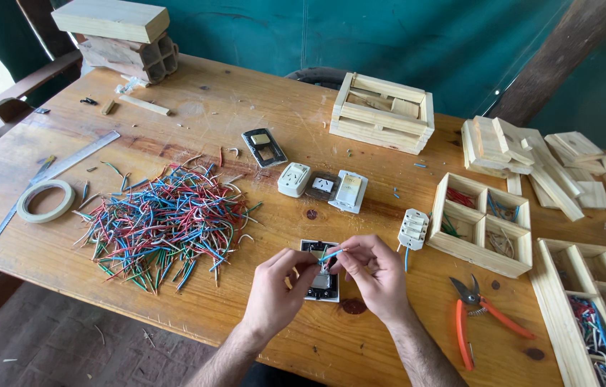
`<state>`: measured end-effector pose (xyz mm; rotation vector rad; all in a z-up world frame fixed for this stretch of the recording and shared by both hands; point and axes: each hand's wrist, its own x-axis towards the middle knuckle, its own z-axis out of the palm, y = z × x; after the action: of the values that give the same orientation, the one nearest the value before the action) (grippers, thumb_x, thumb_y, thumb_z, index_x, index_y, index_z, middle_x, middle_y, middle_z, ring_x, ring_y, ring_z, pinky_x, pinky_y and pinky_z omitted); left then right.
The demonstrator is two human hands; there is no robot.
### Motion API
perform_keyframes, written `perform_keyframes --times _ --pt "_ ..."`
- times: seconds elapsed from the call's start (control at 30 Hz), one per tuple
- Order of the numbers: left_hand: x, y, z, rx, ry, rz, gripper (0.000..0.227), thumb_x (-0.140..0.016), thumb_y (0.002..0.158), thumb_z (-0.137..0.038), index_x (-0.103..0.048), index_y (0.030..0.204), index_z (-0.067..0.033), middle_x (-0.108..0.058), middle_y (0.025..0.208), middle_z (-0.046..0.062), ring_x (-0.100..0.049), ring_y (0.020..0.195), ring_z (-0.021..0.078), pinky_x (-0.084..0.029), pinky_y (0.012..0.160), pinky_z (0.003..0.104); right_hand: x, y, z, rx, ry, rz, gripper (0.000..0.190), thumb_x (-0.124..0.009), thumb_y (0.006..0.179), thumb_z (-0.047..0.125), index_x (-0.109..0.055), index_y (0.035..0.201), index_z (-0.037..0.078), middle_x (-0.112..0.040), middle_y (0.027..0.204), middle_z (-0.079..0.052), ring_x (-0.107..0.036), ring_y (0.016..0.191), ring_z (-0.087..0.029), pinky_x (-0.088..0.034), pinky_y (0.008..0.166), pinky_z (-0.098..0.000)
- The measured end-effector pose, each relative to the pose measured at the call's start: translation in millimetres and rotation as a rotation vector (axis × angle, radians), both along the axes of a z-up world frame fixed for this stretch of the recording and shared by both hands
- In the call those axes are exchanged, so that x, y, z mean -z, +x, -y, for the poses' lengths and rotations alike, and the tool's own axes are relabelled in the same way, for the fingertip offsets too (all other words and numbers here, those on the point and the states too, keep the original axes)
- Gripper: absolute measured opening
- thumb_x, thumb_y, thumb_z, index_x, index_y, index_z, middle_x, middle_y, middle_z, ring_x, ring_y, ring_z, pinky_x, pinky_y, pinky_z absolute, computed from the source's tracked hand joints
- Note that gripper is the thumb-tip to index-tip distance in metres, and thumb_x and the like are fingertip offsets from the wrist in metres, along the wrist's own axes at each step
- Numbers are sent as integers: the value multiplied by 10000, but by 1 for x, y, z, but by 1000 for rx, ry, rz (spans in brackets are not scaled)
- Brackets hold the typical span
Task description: The person wires an electrical switch by stripping colored wires with pliers and securing them into the switch terminals using a screwdriver. The person repeats this process for multiple wires of different colors.
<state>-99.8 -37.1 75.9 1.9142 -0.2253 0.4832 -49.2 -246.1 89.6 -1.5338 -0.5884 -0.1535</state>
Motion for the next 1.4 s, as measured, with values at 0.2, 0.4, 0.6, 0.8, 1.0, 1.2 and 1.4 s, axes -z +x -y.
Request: perform_keyframes --times 0.2,0.4,0.6,0.8,1.0,1.2,1.4 --pt "1 3 -7 -34 -54 24 84 -843 1010 -115 -860 1091 -128 -839 981 8 -785 872 140 -611 744 290 0 5 24 86 -206 248 55 -865 1021 110 -849 1073 105 -860 1014 -28 -786 887 -118 -637 756 -240" --pt "10 5 -6 -39 -33 65 57 -795 1038 -73 -817 1081 -102 -825 1015 22 -772 886 156 -652 782 295 6 4 29 99 -279 319 47 -808 1062 104 -830 1075 65 -826 946 -24 -728 795 -132 -593 711 -262" --pt "25 -10 3 -14 -49 25 5 -758 1067 -74 -762 1063 -75 -798 1001 35 -745 890 179 -624 812 313 6 -4 27 151 -233 318 84 -782 1072 116 -795 993 90 -766 827 3 -681 724 -115 -556 666 -250" --pt "39 -7 -10 65 -198 -211 236 -685 1152 -212 -697 955 -82 -706 729 18 -625 674 125 -531 672 312 15 -2 23 159 -328 611 142 -789 1088 187 -786 994 80 -813 910 -26 -725 703 -133 -586 627 -273" --pt "36 -11 -12 31 -38 -156 339 -588 1183 -291 -653 892 -130 -658 730 -15 -595 682 163 -502 697 339 7 -7 19 133 -318 605 128 -767 1099 143 -770 997 65 -791 923 -43 -685 681 -153 -546 603 -279" --pt "33 -14 -5 8 -91 -253 478 -585 1209 -321 -553 767 -142 -594 663 -31 -497 616 128 -441 631 344 6 -8 19 108 -322 578 133 -733 1121 154 -760 1024 68 -782 958 -51 -686 697 -153 -562 603 -260" --pt "32 -15 -2 -6 -200 -327 565 -572 1217 -334 -511 688 -146 -538 554 -38 -429 549 88 -373 540 349 11 -7 17 118 -332 597 143 -723 1126 156 -743 1019 64 -768 954 -52 -661 694 -157 -534 605 -272"
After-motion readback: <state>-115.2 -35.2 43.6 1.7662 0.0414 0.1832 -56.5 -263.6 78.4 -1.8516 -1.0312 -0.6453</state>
